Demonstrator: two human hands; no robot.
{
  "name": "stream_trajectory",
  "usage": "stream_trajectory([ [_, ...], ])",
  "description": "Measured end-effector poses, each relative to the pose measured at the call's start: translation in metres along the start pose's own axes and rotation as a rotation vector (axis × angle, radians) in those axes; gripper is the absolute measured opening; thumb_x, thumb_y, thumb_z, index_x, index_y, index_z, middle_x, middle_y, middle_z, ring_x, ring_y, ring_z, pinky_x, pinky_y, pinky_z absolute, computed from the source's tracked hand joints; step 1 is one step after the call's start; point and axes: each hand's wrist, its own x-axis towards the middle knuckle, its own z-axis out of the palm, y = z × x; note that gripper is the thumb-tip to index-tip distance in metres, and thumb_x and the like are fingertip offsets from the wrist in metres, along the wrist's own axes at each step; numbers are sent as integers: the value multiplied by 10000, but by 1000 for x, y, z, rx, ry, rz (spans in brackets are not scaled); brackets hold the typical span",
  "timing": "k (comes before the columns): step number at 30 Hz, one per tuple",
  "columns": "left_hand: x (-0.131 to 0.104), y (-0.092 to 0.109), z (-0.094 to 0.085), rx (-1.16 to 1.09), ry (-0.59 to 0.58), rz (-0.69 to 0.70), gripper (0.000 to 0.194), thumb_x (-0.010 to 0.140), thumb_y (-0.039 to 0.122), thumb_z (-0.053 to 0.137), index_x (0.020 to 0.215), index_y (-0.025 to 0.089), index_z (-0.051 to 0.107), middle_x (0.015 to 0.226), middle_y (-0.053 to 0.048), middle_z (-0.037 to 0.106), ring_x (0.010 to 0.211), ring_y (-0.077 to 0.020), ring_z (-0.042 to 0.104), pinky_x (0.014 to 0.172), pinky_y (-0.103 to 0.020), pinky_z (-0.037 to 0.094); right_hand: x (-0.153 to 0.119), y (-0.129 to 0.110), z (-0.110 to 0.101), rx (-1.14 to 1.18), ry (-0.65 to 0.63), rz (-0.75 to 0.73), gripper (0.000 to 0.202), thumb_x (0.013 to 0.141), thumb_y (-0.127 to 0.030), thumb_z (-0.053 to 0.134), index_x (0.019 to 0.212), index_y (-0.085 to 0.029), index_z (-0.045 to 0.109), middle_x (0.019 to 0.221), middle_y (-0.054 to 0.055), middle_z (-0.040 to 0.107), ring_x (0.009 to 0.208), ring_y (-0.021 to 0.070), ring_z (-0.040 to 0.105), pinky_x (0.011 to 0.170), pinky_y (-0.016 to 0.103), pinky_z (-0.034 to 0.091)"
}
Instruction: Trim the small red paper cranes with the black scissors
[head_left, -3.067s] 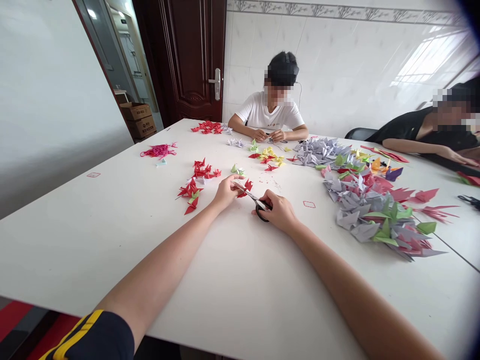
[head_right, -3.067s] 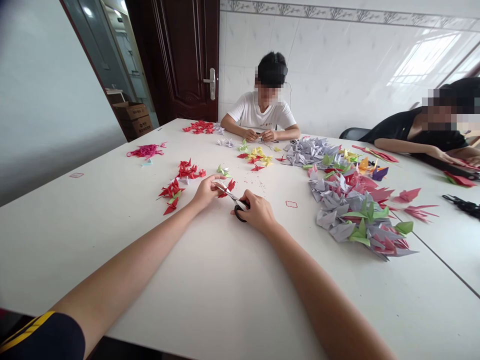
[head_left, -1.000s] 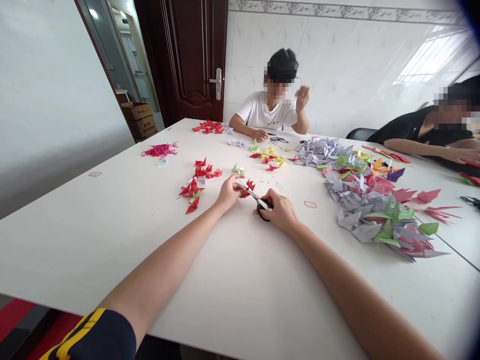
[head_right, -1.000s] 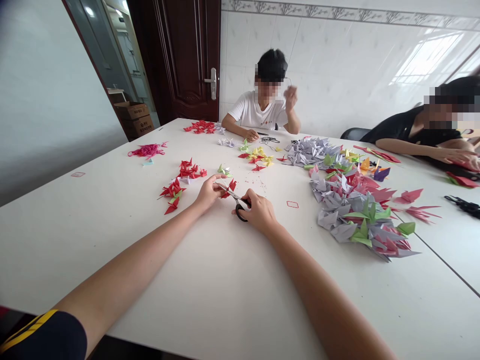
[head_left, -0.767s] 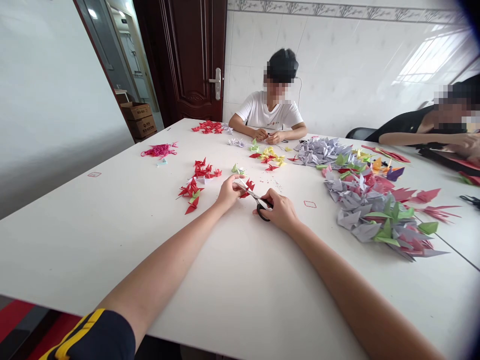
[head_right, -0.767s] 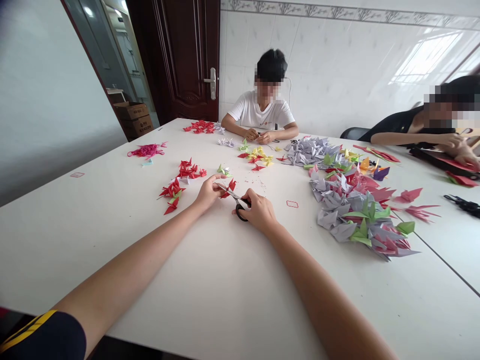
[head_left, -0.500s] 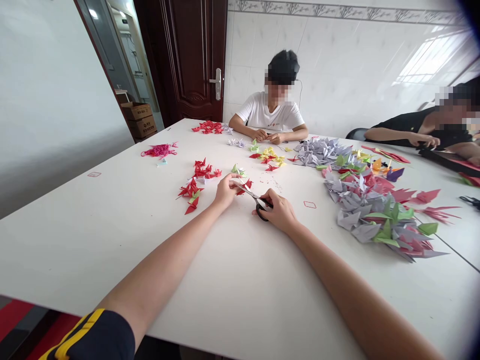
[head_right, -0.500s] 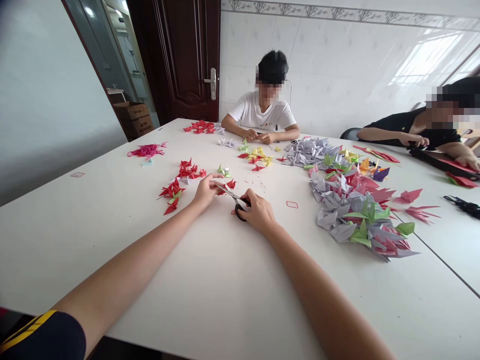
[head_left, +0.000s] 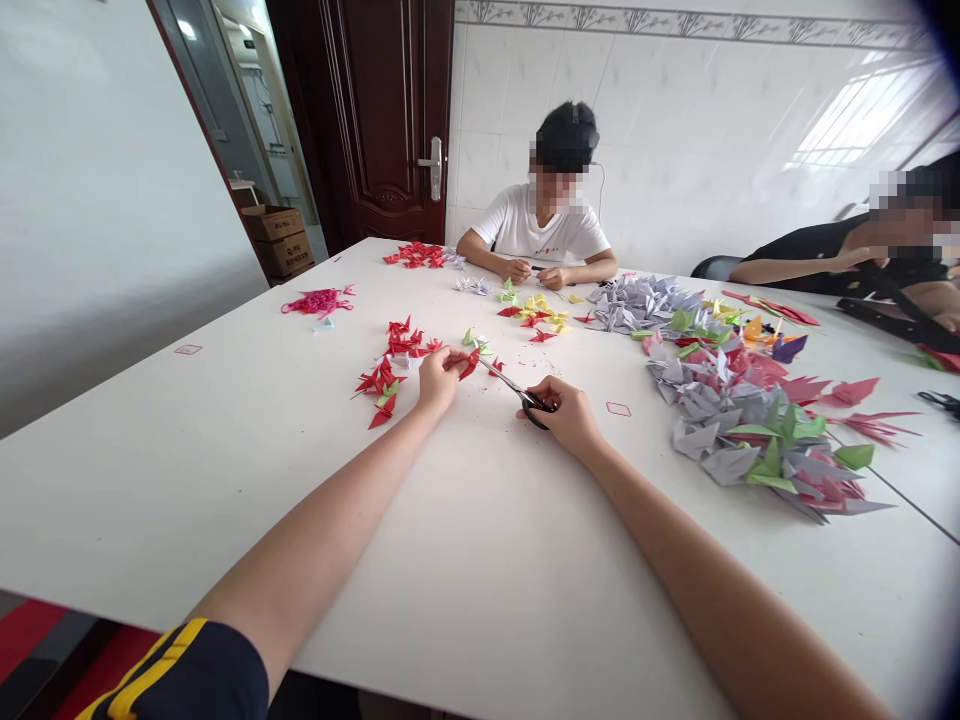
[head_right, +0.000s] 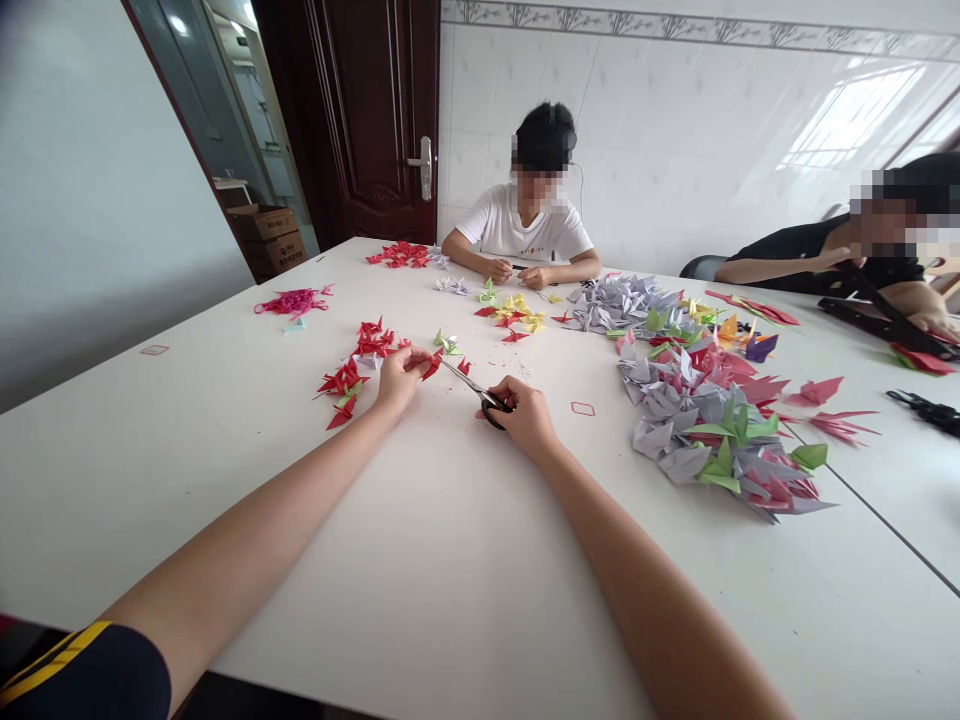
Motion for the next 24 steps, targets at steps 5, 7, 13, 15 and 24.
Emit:
stream_trajectory([
  [5,2,-5,0,-21,-1,-7,53,711,126,672,734,173,681,767,-36,707,747,-166,656,786,-317,519,-1,-3,1,-66,-9,6,246,610,-356,709,809,-231,638,680,-12,620,658,171,477,615,282,366],
  [7,2,-6,0,-29,0,-3,49,715,135,671,742,175,684,776,-38,710,756,-167,659,797,-322,523,-1,-4,1,-76,-13,5,254,607,-369,717,806,-234,637,673,-17,606,650,169,470,607,280,361],
  [13,3,-5,-1,4,21,-7,71,712,116,654,741,173,685,770,-39,710,753,-166,659,774,-313,526,-3,-8,0,-92,-18,-17,236,616,-353,695,813,-237,638,660,-23,592,642,164,449,606,277,356],
  [15,2,-4,-1,12,25,-2,77,707,110,655,735,174,686,767,-36,711,752,-165,658,767,-309,525,-3,-8,0,-106,-15,-18,241,613,-360,699,811,-237,636,662,-22,593,647,166,452,608,278,355],
  [24,1,-2,0,-12,19,0,83,695,102,654,726,173,684,761,-35,702,752,-164,647,762,-304,516,-2,-7,1,-110,-12,-23,219,626,-358,697,804,-241,645,651,-23,590,641,166,446,603,280,361],
])
